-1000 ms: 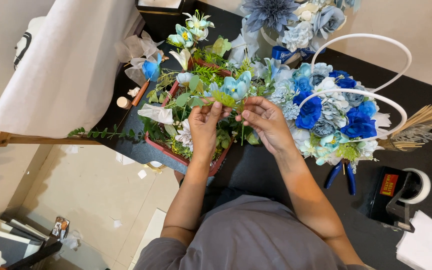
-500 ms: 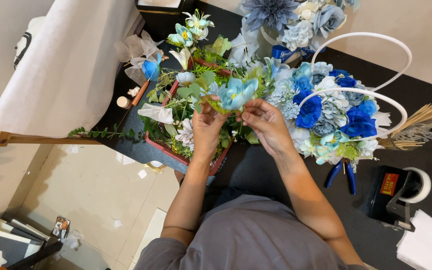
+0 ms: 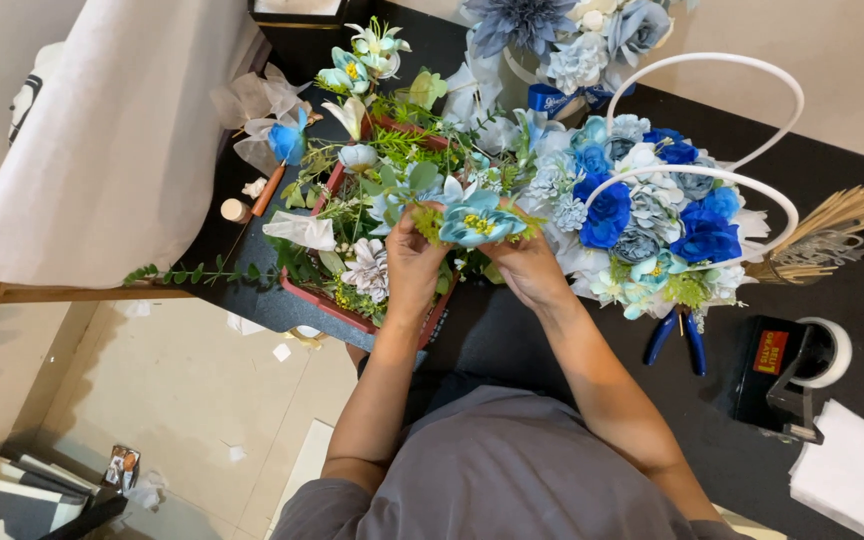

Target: The person arranges artificial flowers and greenery into a white basket. They select various blue and white flowers from a tray, adjust their positions within the basket, and add greenery to fill gaps.

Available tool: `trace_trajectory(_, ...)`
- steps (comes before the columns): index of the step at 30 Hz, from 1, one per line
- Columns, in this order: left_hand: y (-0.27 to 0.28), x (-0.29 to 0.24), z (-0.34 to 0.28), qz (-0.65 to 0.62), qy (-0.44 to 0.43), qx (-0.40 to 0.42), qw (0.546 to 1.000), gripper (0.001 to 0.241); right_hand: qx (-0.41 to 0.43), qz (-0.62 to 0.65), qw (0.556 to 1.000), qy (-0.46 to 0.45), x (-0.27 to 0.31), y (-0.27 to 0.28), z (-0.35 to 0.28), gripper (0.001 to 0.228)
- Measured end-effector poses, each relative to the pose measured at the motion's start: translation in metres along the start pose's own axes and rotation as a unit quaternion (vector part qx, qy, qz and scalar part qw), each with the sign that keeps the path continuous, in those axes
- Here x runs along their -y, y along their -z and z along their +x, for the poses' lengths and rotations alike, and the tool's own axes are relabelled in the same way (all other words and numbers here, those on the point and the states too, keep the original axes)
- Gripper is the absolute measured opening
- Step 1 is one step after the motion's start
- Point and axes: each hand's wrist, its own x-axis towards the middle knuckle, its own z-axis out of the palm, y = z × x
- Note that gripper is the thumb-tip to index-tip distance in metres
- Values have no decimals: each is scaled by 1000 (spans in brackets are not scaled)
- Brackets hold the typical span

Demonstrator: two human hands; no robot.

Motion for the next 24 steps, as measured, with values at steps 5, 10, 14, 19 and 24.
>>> trace_trajectory(5,-11,-3,-2,-23,16,-5,1000,22,6,4,1000,14,4,-1,-2,41)
trace_trajectory(10,-24,-14,-6,-40,14,-7,999,22,28,-23,999,32,9,2,-2,23)
trace_trajectory(14,-31,-24,-9,6,10,21,1000,15,45,-86,988,123,0,15,2,15)
trace_trajectory(19,-13,10,-3,49,-12,49,998,12,-31,-158,974,160,-2,23,-14,26)
trace_trajectory(24,-4,28,3,19,-23,61,998,15,-50,-284,957,42,16,16,-61,19)
